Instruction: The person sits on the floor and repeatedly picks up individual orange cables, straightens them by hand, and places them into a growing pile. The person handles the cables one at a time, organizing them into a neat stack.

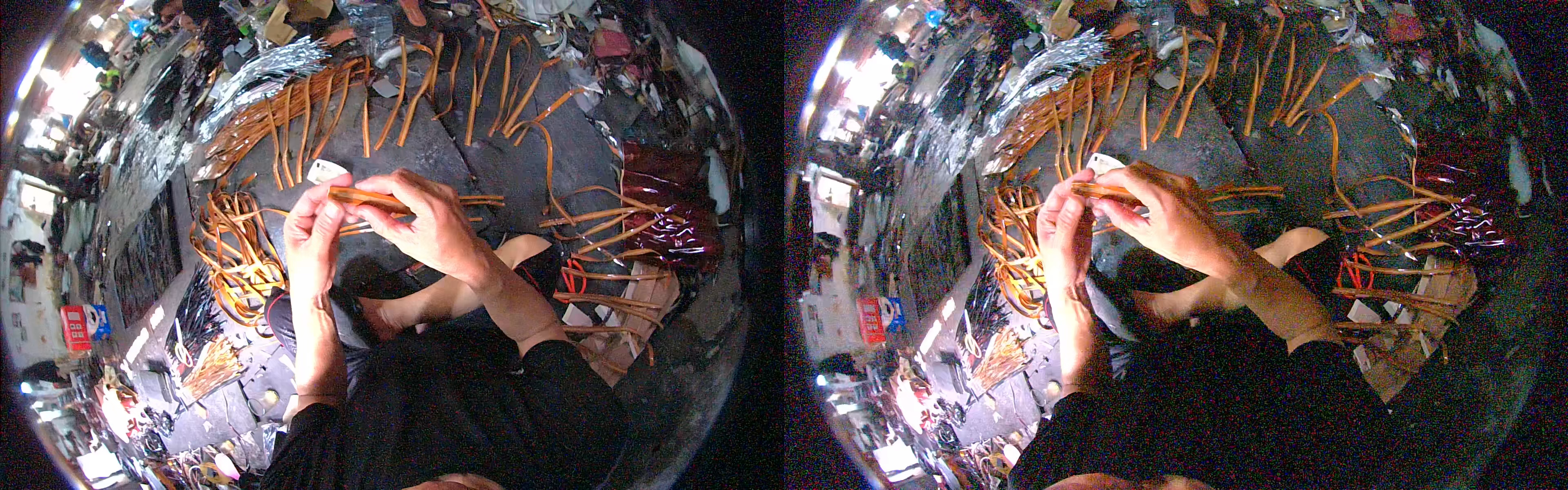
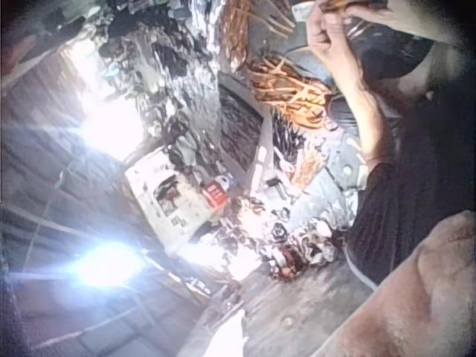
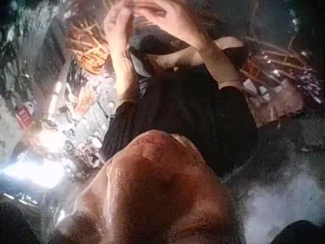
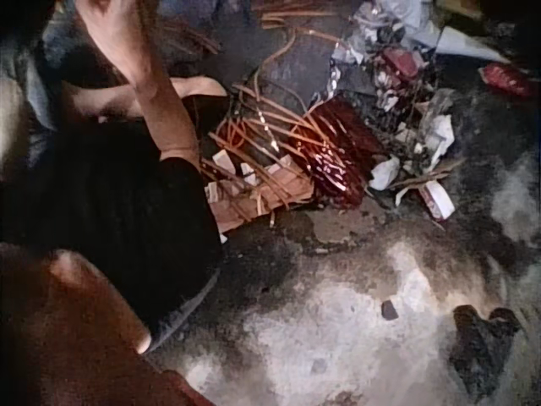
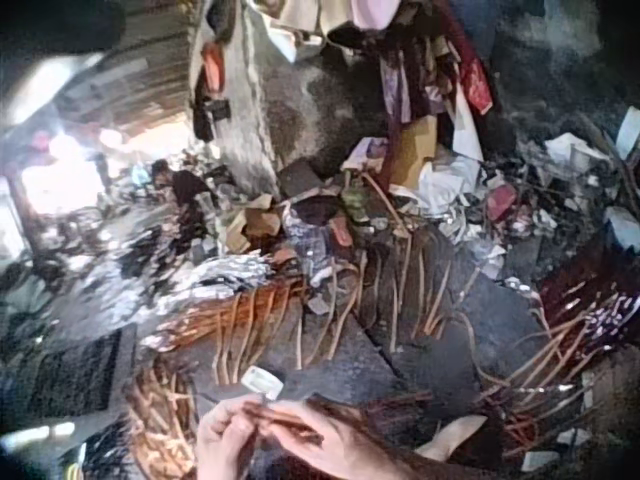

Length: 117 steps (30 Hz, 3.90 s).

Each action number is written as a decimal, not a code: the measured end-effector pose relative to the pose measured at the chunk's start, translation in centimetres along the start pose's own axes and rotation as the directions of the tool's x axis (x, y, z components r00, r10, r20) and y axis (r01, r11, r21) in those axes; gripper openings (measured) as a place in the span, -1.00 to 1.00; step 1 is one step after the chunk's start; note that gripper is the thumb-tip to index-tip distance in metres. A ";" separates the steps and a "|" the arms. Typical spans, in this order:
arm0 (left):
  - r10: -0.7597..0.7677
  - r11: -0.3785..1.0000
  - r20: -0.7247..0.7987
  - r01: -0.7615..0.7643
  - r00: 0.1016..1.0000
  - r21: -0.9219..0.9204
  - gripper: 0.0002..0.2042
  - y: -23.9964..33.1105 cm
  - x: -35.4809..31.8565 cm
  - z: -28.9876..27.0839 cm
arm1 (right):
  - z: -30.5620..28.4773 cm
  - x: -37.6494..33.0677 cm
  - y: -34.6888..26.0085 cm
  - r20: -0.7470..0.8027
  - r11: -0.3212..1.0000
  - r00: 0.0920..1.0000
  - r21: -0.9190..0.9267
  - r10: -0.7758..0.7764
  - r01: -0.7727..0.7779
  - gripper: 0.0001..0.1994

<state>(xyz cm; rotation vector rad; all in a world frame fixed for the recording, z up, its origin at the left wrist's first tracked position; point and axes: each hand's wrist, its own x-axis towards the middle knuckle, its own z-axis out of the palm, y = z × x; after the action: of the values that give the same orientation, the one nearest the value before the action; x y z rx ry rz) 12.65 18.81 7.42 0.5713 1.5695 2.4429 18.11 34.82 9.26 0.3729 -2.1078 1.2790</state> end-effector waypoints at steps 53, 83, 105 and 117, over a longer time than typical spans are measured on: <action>0.201 0.886 -0.281 -0.296 0.938 -0.357 -0.81 -0.5 -0.3 -6.2 | 2.8 -3.6 0.1 0.000 1.000 1.000 -0.013 -0.005 0.005 -0.77; 0.159 0.760 -0.296 -0.308 0.942 -0.573 -0.78 3.1 1.1 -22.5 | -2.3 -7.8 0.9 0.093 0.969 0.993 -0.242 0.070 -0.046 -0.80; 0.117 0.758 -0.332 -0.300 0.936 -0.579 -0.81 3.6 -2.3 -30.4 | -4.5 -8.8 0.9 0.191 0.963 0.966 -0.238 0.173 -0.126 -0.81; 0.152 0.811 -0.288 -0.286 0.945 -0.510 -0.79 2.6 -3.6 -32.9 | -5.1 -10.1 1.5 0.288 0.953 0.929 -0.258 0.234 -0.160 -0.91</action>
<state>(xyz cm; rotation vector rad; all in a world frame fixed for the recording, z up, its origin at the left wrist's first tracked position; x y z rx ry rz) 2.56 -10.96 -3.14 0.3816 0.8046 3.0481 26.84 39.18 3.30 0.2822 -2.5939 1.1237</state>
